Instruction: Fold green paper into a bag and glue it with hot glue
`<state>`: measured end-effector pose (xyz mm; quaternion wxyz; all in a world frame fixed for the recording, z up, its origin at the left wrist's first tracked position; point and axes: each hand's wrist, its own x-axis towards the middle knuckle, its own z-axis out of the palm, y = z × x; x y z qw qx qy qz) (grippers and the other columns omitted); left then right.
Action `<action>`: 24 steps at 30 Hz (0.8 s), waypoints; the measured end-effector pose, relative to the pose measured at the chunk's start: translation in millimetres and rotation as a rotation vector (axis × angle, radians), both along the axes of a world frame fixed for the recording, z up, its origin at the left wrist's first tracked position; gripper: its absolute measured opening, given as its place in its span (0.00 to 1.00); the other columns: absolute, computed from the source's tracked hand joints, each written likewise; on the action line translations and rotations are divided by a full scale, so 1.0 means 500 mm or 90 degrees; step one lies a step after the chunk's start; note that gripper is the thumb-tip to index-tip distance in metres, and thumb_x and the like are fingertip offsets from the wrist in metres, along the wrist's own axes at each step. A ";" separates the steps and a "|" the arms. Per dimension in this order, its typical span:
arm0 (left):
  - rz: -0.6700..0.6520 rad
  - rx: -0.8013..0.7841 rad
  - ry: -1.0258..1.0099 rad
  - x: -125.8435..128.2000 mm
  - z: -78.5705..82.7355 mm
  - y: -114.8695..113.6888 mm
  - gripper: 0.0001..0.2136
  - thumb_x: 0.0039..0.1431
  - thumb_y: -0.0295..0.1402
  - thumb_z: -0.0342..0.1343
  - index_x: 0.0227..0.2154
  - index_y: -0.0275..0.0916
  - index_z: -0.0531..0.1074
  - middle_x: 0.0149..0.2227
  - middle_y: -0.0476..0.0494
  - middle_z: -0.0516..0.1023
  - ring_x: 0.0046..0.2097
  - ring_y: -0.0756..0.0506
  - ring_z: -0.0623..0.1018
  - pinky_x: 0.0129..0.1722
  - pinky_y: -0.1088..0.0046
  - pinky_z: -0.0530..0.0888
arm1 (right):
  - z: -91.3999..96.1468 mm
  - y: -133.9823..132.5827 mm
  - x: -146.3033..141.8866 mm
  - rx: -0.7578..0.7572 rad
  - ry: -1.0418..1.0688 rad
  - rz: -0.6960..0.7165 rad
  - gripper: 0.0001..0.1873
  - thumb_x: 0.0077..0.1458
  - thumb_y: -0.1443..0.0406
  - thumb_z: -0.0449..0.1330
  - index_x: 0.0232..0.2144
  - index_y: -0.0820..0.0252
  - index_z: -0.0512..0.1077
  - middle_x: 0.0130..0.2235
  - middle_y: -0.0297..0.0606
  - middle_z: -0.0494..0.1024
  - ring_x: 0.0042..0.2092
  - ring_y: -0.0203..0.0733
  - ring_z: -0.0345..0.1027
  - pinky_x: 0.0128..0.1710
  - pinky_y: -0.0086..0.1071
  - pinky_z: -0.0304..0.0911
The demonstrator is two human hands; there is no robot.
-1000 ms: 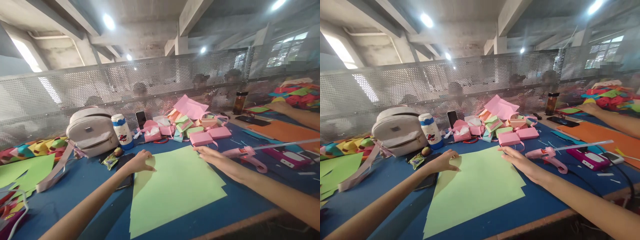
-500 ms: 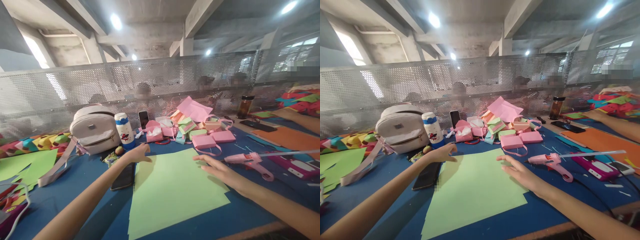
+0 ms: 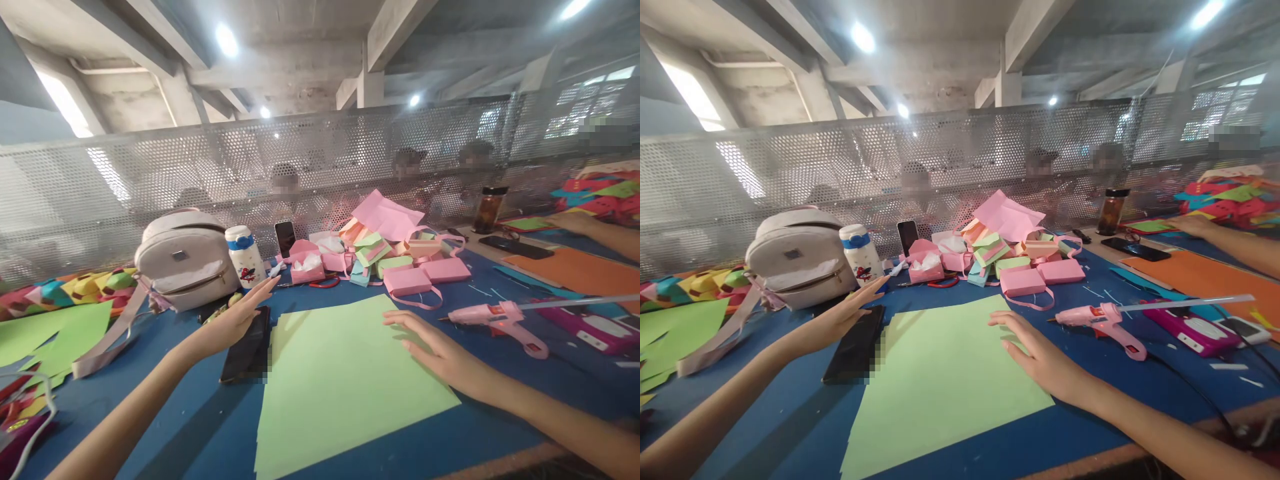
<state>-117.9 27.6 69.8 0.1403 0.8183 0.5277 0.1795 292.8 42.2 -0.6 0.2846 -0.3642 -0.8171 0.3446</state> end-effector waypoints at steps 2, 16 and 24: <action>0.015 -0.010 -0.041 0.001 -0.013 -0.007 0.28 0.68 0.34 0.38 0.69 0.51 0.43 0.71 0.43 0.51 0.65 0.39 0.66 0.59 0.59 0.68 | 0.000 0.000 0.005 0.010 -0.012 -0.003 0.21 0.67 0.54 0.47 0.57 0.50 0.64 0.64 0.43 0.61 0.67 0.51 0.52 0.66 0.48 0.49; 0.031 -0.170 0.202 0.112 -0.051 0.125 0.31 0.35 0.52 0.69 0.40 0.40 0.70 0.47 0.38 0.73 0.50 0.35 0.73 0.49 0.61 0.70 | 0.027 0.032 -0.045 0.128 -0.070 0.032 0.19 0.62 0.66 0.50 0.55 0.53 0.64 0.59 0.42 0.68 0.61 0.46 0.61 0.62 0.45 0.57; 0.026 -0.226 0.215 0.119 -0.049 0.152 0.26 0.31 0.50 0.70 0.32 0.41 0.70 0.32 0.49 0.76 0.36 0.42 0.76 0.32 0.73 0.68 | 0.019 0.037 -0.033 0.132 -0.059 0.034 0.17 0.61 0.67 0.51 0.52 0.54 0.66 0.57 0.42 0.70 0.60 0.46 0.63 0.61 0.44 0.58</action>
